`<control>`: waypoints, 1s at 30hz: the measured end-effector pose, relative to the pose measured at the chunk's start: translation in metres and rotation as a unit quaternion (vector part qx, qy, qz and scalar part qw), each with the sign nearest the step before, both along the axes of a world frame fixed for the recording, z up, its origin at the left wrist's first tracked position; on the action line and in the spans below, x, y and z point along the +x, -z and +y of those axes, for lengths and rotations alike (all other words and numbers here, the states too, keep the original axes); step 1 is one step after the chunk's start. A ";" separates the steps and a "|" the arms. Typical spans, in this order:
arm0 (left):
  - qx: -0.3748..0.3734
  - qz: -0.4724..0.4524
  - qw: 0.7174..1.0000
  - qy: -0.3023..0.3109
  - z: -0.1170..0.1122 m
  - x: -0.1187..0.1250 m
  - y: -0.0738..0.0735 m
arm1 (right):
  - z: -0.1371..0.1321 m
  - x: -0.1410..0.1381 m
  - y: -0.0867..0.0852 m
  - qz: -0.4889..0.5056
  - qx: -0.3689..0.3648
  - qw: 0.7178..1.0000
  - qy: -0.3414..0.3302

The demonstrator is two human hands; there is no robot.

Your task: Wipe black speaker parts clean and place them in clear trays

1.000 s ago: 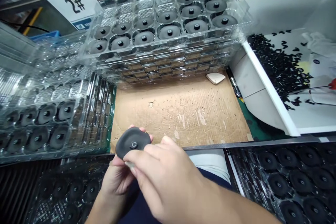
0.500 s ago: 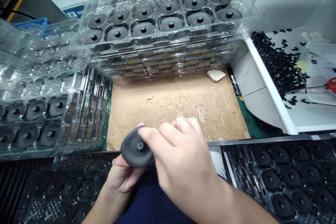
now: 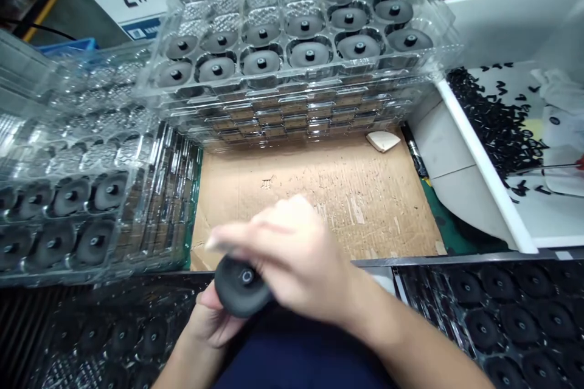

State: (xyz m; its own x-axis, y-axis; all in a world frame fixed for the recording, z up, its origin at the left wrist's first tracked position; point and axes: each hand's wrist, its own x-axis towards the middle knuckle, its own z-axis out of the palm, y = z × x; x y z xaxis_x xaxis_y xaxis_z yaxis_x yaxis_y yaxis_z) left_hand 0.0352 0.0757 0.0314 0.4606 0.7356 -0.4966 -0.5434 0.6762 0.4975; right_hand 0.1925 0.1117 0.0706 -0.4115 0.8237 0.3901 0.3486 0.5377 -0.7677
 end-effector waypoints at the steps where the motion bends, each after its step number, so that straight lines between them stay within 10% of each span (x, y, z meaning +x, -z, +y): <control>1: 0.005 -0.037 0.999 -0.009 -0.001 -0.001 0.000 | 0.004 0.005 0.009 0.004 -0.044 0.997 0.056; 4: 0.012 -0.134 0.990 -0.029 -0.003 -0.004 0.002 | 0.011 0.018 0.047 -0.016 -0.163 0.974 0.159; 10: -0.016 -0.175 0.984 -0.034 -0.003 -0.011 0.006 | -0.010 0.012 0.118 -0.067 -0.210 0.967 0.127; 17: -0.017 -0.199 0.980 -0.023 -0.009 -0.017 0.006 | -0.026 0.003 0.105 -0.050 -0.195 0.962 0.182; 21: 0.120 -0.018 0.991 -0.065 -0.017 -0.019 0.015 | -0.042 0.003 0.098 -0.033 -0.178 0.969 0.165; 26: 0.481 0.371 0.789 -0.089 -0.020 -0.018 0.027 | -0.064 0.008 0.101 -0.040 -0.173 0.968 0.177; 30: 0.543 0.424 0.723 -0.047 -0.020 -0.013 0.021 | -0.072 0.015 0.088 -0.021 -0.151 0.972 0.182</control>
State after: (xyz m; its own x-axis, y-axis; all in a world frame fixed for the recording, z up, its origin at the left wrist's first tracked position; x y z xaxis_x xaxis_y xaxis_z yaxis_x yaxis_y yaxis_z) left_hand 0.0222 0.0554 0.0101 0.2515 0.9125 0.3227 0.2512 -0.3836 0.8887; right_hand 0.2078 0.0402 -0.0174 -0.0825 0.9917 0.0982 0.5079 0.1266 -0.8521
